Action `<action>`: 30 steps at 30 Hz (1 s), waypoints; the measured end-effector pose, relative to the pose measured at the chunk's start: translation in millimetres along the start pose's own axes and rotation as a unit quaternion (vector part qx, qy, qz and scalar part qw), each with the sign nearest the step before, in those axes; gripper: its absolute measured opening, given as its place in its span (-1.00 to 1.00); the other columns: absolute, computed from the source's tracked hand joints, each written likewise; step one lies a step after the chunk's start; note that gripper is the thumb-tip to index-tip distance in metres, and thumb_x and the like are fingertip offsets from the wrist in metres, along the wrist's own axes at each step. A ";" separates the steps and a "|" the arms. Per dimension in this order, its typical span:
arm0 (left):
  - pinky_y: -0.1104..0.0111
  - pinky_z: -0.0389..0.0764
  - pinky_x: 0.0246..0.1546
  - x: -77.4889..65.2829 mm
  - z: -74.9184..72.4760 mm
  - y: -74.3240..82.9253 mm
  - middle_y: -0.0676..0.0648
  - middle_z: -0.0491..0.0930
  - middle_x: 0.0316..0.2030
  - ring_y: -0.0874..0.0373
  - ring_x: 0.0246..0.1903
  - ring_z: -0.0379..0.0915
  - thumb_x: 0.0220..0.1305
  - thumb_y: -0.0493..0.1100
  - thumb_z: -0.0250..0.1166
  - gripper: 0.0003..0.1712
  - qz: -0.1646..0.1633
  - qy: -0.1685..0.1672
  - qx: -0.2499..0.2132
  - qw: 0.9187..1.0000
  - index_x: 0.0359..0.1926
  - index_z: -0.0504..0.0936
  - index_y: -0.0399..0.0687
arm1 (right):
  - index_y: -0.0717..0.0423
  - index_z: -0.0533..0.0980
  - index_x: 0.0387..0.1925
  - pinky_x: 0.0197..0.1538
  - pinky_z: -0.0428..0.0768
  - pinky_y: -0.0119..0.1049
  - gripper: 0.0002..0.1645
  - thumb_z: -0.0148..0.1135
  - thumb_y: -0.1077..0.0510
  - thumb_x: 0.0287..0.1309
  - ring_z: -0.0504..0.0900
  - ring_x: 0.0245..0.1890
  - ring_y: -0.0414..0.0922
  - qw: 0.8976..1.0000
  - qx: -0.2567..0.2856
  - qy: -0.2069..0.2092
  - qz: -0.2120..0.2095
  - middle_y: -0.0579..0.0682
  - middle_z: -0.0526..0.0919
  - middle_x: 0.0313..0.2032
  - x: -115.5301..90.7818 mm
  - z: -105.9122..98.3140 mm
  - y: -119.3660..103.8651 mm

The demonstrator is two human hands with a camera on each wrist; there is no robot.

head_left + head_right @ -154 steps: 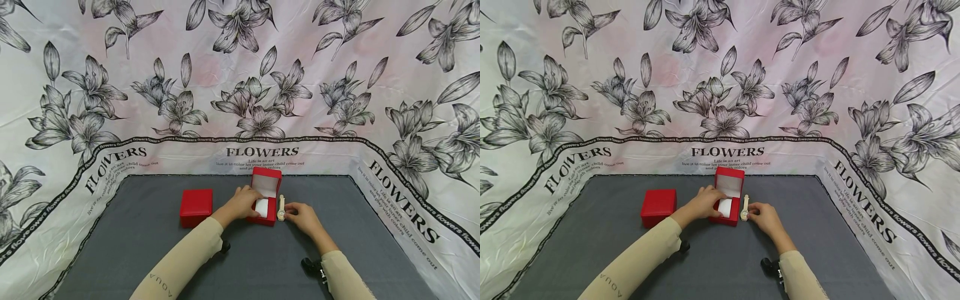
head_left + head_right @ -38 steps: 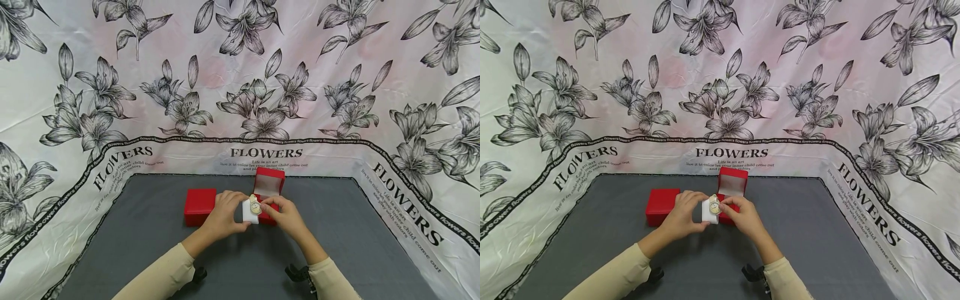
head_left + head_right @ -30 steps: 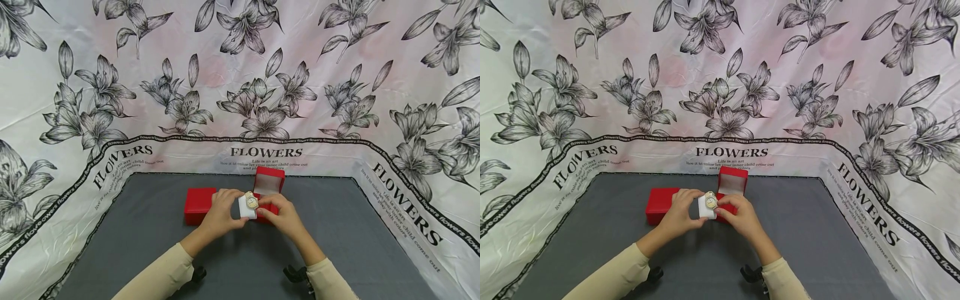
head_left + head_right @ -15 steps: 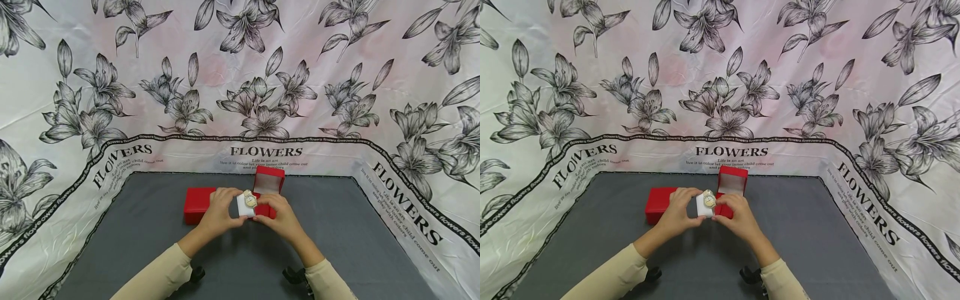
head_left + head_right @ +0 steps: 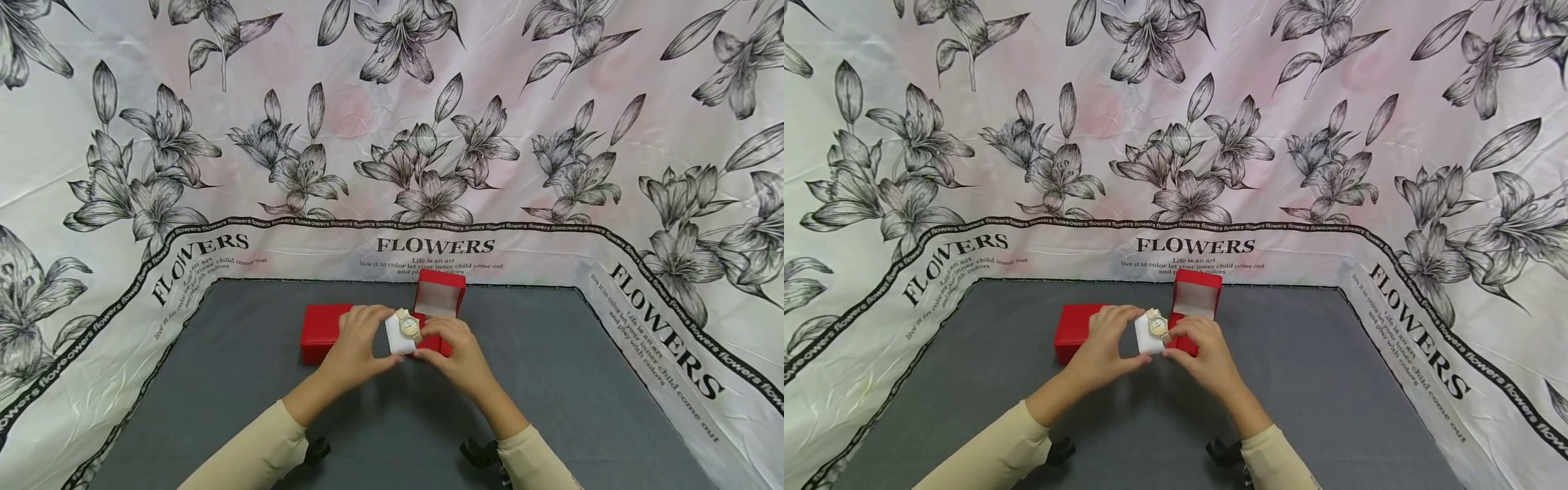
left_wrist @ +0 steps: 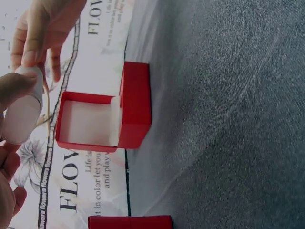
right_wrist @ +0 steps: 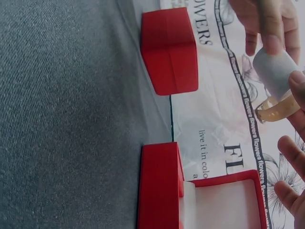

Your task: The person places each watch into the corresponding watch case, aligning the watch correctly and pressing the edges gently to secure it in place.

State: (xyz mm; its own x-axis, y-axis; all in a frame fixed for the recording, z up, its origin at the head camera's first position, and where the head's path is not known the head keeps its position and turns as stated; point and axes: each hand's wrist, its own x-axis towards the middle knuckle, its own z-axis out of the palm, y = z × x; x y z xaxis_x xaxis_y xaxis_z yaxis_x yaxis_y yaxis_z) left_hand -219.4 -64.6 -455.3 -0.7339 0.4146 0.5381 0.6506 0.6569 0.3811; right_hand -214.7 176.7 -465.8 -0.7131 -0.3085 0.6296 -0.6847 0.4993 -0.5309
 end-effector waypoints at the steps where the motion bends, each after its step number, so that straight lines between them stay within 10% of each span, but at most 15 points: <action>1: 0.02 0.29 0.18 -0.3 -0.7 -0.6 -0.05 0.49 0.25 0.05 0.20 0.31 -0.06 0.06 0.67 -0.07 0.002 -0.003 -0.002 1.000 0.31 0.46 -0.02 | -0.07 0.68 -0.18 0.30 0.35 0.08 -0.60 0.66 0.19 -0.09 0.60 0.10 -0.04 1.000 0.001 0.002 0.000 -0.03 0.75 -0.03 -0.1 0.0 -0.8; 30: 0.02 0.30 0.13 -1.8 -0.5 -1.3 -0.05 0.57 0.12 0.06 0.09 0.39 -0.23 0.09 0.75 -0.06 0.007 0.096 0.020 0.995 0.20 0.56 -0.06 | 0.00 0.70 -0.23 0.12 0.51 0.01 -0.71 0.62 0.24 -0.02 0.64 -0.04 -0.14 0.995 0.020 0.066 0.072 -0.14 0.73 -0.20 -0.4 9.9 -16.9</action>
State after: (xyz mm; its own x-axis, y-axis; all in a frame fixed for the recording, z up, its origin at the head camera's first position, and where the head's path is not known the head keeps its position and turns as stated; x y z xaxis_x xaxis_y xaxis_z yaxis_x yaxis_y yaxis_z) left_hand -218.8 -66.6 -456.5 -0.6707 0.2988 0.6789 0.6500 0.6776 0.3440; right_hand -204.4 160.4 -462.7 -0.7801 -0.1267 0.6127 -0.5846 0.4964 -0.6417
